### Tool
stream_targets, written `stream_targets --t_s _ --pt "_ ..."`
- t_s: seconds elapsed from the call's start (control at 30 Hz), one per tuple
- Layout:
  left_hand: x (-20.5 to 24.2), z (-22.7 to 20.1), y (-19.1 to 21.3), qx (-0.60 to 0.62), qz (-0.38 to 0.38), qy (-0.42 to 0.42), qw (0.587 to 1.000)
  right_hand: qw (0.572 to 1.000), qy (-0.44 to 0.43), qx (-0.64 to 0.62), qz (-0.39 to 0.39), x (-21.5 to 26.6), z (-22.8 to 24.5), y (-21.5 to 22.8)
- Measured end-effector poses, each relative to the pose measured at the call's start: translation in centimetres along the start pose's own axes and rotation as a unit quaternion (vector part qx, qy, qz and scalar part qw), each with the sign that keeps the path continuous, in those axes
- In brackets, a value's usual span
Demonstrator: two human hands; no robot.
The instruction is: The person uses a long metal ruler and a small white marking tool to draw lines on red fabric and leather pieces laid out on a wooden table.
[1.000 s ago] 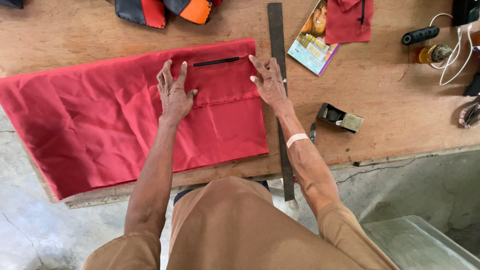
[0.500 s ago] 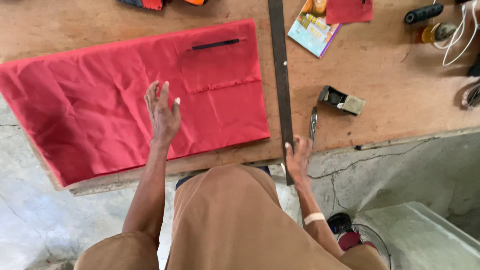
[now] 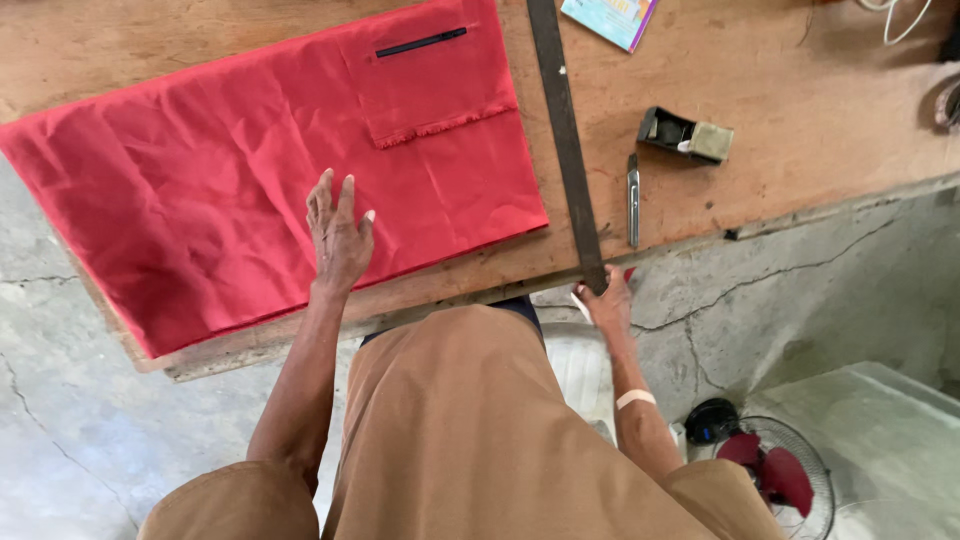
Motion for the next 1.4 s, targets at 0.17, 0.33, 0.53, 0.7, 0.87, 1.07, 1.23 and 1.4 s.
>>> stream_targets --t_s 0.17,0.33,0.53,0.7,0.87,1.07,1.23,1.4 --pt "-0.8 0.4 -0.1 0.010 0.009 -0.028 1.000 0.995 -0.066 -0.039 0.070 -0.4 2.5 1.3" --pt "-1.2 0.3 -0.3 0.024 -0.002 -0.037 0.999 0.979 -0.158 -0.079 0.098 0.6 2.2 1.5" --pt "-1.5 -1.0 -1.0 0.023 0.009 -0.009 1.000 0.993 -0.053 -0.099 -0.022 -1.0 1.7 1.6" --pt "-1.4 -1.4 -1.8 0.027 0.024 0.037 0.999 0.992 -0.084 -0.092 0.025 -0.8 0.9 1.3" --pt "-0.9 -1.5 -1.3 0.008 0.008 0.064 0.998 0.977 0.159 0.050 -0.130 -5.5 7.7 6.4" --pt "-0.6 -2.4 -0.1 -0.009 -0.021 0.054 0.998 0.945 0.212 -0.137 -0.209 -30.8 10.5 6.4" --pt "1.0 -0.7 0.4 -0.006 -0.023 0.125 0.992 0.960 0.175 -0.024 -0.218 -48.8 10.7 5.1" --pt "1.7 0.0 0.9 -0.002 -0.040 0.151 0.988 0.950 0.113 0.077 -0.281 -55.6 10.6 4.8"
Point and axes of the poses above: each hand's wrist, its own x-axis away from the middle knuckle, its own y-axis out of the back of the hand, z = x × y, the point moved 10 cm from there along -x, towards the middle knuckle, and after that the axes turned 7 degrees about -z, right-handed, at the moved point
